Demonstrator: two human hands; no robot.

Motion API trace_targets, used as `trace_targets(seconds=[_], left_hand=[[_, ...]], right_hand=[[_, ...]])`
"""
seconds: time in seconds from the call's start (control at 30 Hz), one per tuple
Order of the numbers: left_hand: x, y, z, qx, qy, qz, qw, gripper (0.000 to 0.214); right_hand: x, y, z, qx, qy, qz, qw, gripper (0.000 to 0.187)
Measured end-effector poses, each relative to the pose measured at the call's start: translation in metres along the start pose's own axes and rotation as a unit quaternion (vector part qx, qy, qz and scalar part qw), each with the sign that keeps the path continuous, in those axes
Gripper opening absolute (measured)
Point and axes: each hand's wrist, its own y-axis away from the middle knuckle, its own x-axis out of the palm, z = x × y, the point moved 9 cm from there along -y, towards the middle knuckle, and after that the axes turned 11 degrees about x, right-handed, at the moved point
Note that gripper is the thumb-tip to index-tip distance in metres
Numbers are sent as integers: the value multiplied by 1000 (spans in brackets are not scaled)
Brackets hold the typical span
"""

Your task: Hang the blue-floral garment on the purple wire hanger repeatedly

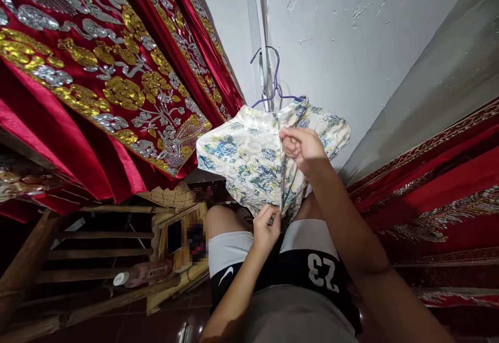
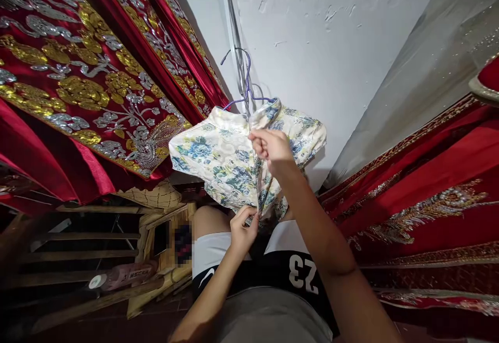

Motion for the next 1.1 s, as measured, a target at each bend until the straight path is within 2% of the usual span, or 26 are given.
trace_targets(seconds=[0.1,0.2,0.27,0.33,0.4,0.47,0.53,0.63,0.77,0.8,0.87,0.93,0.97,1.03,1.1], left_hand=[[6,-2,5,9,2,36,999,17],[1,-26,-1,41,-4,60,997,13],[-13,-59,-15,78,-13,47,996,18],[-34,-100,-35,129,-33,-4,991,34],[-53,-141,-55,176,-72,-54,980,40],[-52,-176,-69,216,-119,-19,969,36],[-45,-198,-73,235,-152,31,960,27],[-44,-209,-68,236,-181,50,954,18],[-50,-205,-67,254,-212,43,943,14],[-54,-204,-69,258,-224,28,939,14],[-74,-206,-71,252,-240,-40,937,15],[-108,-209,-65,220,-213,-147,941,18],[-128,-209,-55,194,-179,-201,943,20],[-165,-206,-20,139,-83,-284,945,24],[-188,-201,23,99,14,-299,949,32]], right_hand=[[11,-10,32,-57,7,-9,998,21],[19,-2,36,-91,53,-8,994,21],[19,6,31,-104,75,-7,992,21],[18,13,26,-112,89,-7,990,21],[17,17,25,-121,102,-6,987,22],[16,20,26,-138,114,-6,984,22],[15,20,25,-156,127,-10,980,21],[12,14,11,-164,148,-11,975,24],[5,-4,-18,-155,160,-27,975,26],[3,-9,-25,-153,168,-32,973,26],[-3,-17,-37,-148,199,-42,968,26],[-12,-21,-50,-128,229,-54,963,27],[-19,-21,-56,-111,236,-63,963,27],[-31,-15,-68,-78,227,-80,968,28],[-35,-3,-75,-60,207,-81,973,28]])
